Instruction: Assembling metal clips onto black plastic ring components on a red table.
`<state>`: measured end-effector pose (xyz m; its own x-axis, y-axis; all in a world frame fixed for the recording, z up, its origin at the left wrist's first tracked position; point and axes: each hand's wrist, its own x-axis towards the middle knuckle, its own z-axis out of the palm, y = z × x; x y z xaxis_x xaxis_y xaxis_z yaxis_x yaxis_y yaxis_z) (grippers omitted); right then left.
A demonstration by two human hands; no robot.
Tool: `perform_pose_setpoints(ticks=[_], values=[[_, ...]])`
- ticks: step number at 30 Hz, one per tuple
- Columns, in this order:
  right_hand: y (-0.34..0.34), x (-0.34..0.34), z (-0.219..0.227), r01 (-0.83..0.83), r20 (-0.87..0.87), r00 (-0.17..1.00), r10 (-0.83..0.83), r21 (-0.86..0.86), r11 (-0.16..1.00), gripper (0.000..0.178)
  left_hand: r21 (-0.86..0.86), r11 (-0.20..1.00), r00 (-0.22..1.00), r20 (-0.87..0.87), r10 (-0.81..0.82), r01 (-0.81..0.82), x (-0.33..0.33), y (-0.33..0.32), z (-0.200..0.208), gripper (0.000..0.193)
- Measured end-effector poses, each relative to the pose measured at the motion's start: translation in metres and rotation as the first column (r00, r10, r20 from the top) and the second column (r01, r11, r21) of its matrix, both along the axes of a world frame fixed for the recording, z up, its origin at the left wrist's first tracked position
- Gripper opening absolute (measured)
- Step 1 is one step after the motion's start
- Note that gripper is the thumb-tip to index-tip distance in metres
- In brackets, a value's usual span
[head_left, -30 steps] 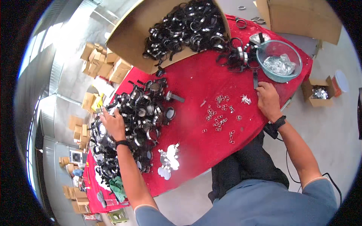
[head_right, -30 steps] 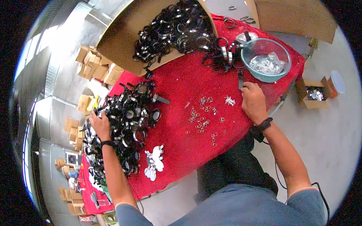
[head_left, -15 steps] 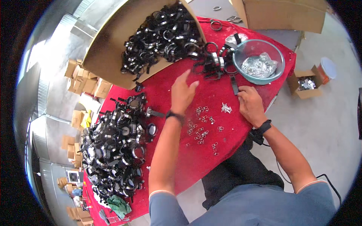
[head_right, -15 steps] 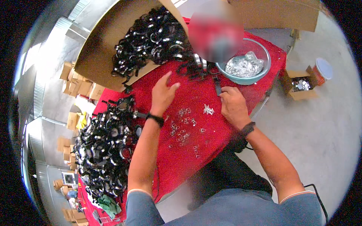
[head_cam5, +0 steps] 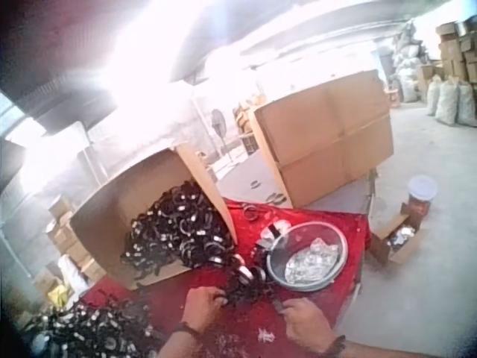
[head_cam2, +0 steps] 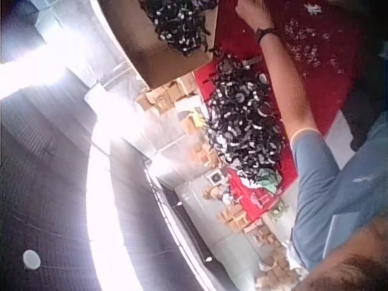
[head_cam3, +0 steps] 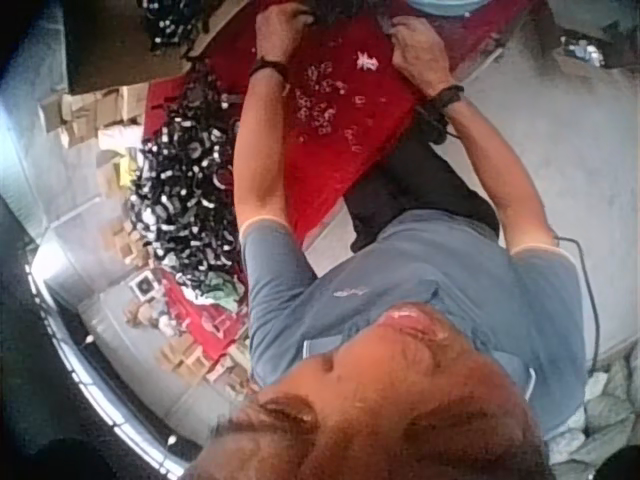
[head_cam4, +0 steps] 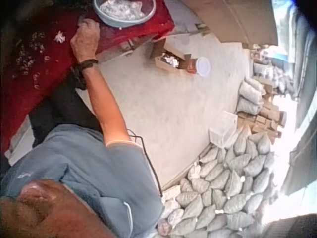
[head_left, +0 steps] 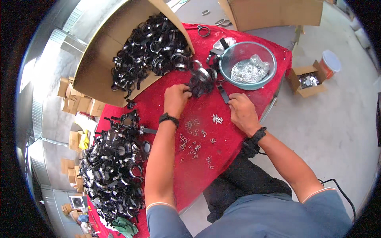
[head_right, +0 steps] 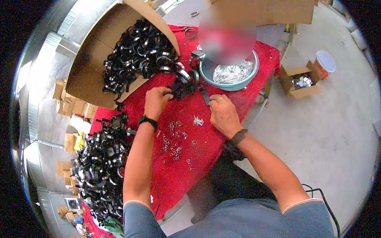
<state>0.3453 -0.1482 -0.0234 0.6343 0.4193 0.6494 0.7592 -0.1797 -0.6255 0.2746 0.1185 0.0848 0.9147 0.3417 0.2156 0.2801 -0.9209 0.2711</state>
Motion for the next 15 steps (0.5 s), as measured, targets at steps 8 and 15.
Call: perform_pose_setpoints(ticks=[8,15], values=[[0.000,0.001,-0.002,0.010,0.021,1.000,-0.011,0.044,0.999,0.008,-0.489,0.831,0.919,0.131,0.371,-0.266,-0.083,-0.003,0.033,0.023],[0.003,0.007,-0.011,0.020,0.073,0.997,-0.023,0.035,0.999,0.008,-0.709,0.591,0.762,0.117,0.637,-0.385,-0.203,-0.001,0.001,0.027]])
